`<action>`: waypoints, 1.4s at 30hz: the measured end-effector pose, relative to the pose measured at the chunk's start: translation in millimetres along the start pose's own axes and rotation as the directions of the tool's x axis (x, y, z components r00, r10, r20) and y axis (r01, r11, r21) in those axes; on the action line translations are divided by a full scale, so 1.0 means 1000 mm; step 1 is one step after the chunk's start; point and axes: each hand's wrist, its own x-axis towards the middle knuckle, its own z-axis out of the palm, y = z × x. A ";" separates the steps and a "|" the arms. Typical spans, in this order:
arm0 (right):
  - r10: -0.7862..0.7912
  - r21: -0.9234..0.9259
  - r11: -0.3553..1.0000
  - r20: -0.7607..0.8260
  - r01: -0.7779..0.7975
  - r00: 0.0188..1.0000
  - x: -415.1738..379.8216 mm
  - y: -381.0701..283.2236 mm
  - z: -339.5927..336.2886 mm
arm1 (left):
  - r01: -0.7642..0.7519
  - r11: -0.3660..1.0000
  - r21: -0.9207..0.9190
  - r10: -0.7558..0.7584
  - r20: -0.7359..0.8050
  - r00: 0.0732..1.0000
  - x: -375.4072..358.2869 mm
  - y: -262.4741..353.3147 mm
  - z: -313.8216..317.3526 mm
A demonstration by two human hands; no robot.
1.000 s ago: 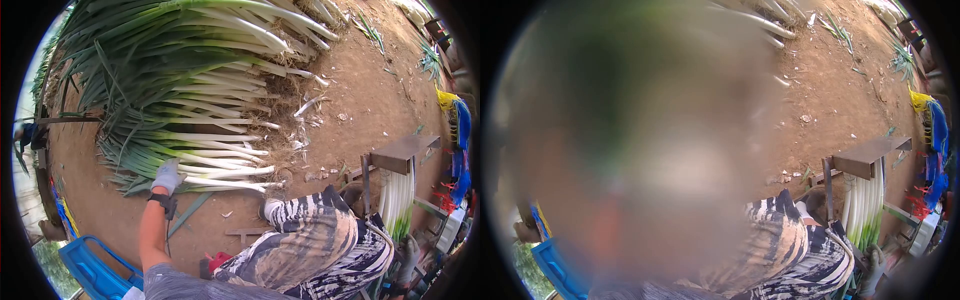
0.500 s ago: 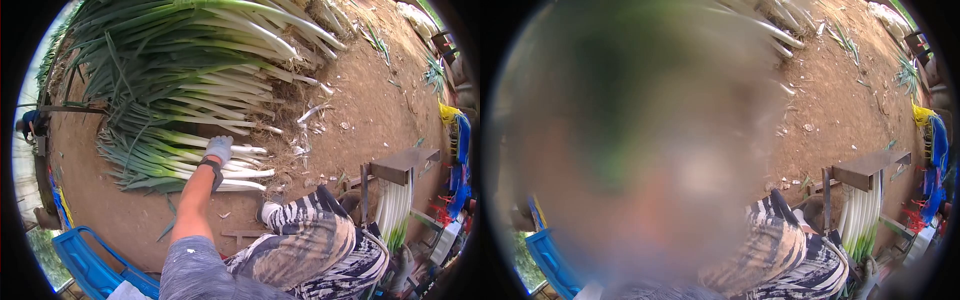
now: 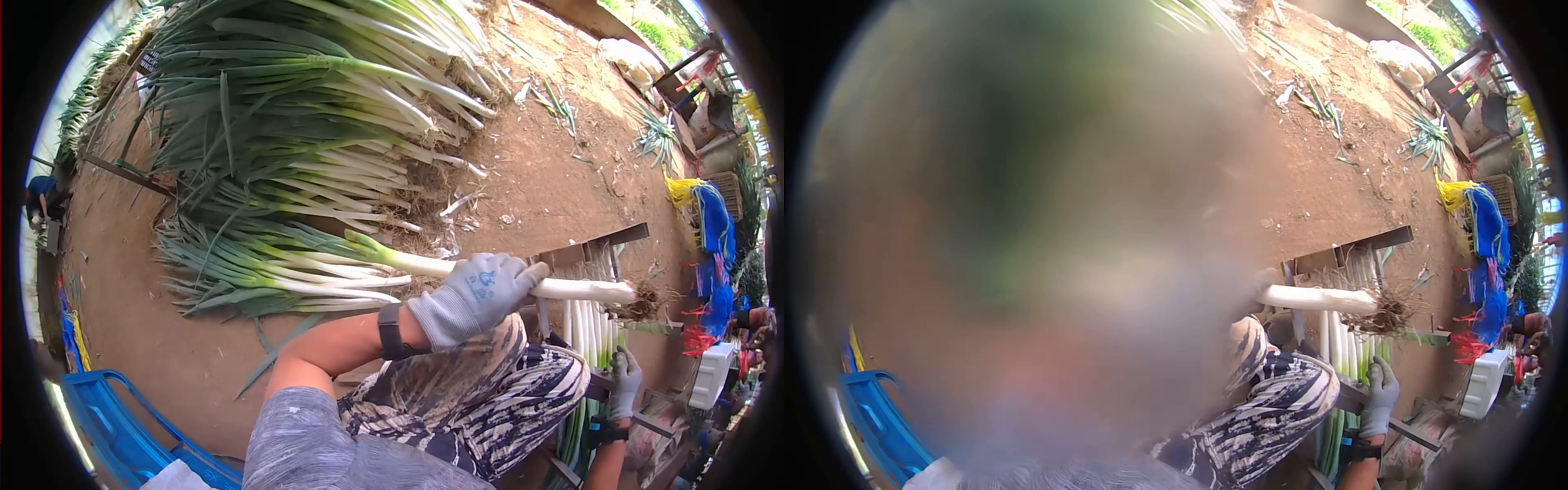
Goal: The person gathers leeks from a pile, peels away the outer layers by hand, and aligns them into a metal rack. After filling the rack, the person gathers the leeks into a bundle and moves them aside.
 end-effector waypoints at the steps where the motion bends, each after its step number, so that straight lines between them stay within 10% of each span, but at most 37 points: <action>1: -0.076 -0.125 0.989 0.010 0.077 0.997 0.003 0.002 -0.003 | -0.034 0.999 -0.002 0.034 -0.010 0.999 0.007 0.020 -0.009; 3: -0.375 -0.459 0.809 0.077 0.367 0.924 -0.017 -0.055 0.013 | -0.111 0.994 -0.013 0.111 -0.033 0.993 0.021 0.058 -0.021; 7: -0.513 -0.066 0.809 0.408 0.585 0.755 -0.080 -0.187 0.050 | -0.217 0.973 -0.075 0.204 -0.153 0.967 0.043 0.131 -0.038; 10: -0.549 0.231 0.832 0.467 0.504 0.693 -0.102 -0.203 0.076 | -0.254 0.964 -0.081 0.223 -0.277 0.935 0.064 0.190 -0.015; 16: -0.359 0.711 0.674 0.082 0.198 0.930 -0.112 -0.176 0.106 | -0.439 0.820 -0.367 0.429 -0.112 0.896 0.059 0.180 -0.055; 20: -0.336 0.806 0.582 0.118 0.108 0.934 -0.134 -0.197 0.056 | 0.017 0.895 -0.446 0.061 0.158 0.985 0.028 0.081 -0.100; 23: -0.269 0.857 0.514 0.148 0.012 0.952 -0.143 -0.169 0.041 | 0.495 0.702 -0.512 -0.148 0.575 0.805 -0.019 0.032 -0.102; 25: -0.272 0.884 0.461 0.222 -0.076 0.936 -0.149 -0.154 0.043 | 0.616 0.590 -0.522 -0.114 0.702 0.704 -0.046 0.025 -0.094; 27: -0.170 0.865 0.471 0.284 -0.175 0.944 -0.155 -0.140 0.052 | 0.384 0.736 -0.558 0.096 0.647 0.756 -0.064 0.035 -0.098; 28: -0.159 0.859 0.465 0.320 -0.215 0.934 -0.156 -0.135 0.057 | 0.772 0.347 -0.533 -0.021 0.818 0.575 -0.071 0.039 -0.095; 29: -0.151 0.851 0.459 0.356 -0.253 0.922 -0.157 -0.131 0.062 | 0.584 0.530 -0.615 0.109 0.732 0.672 -0.075 0.044 -0.099; 31: -0.100 0.840 0.442 0.397 -0.316 0.912 -0.165 -0.129 0.071 | 0.804 0.409 -0.432 -0.038 0.872 0.488 -0.084 0.039 -0.084; 42: -0.047 0.802 0.465 0.445 -0.374 0.894 -0.173 -0.130 0.091 | 0.864 0.325 -0.384 -0.125 0.889 0.441 -0.105 0.057 -0.084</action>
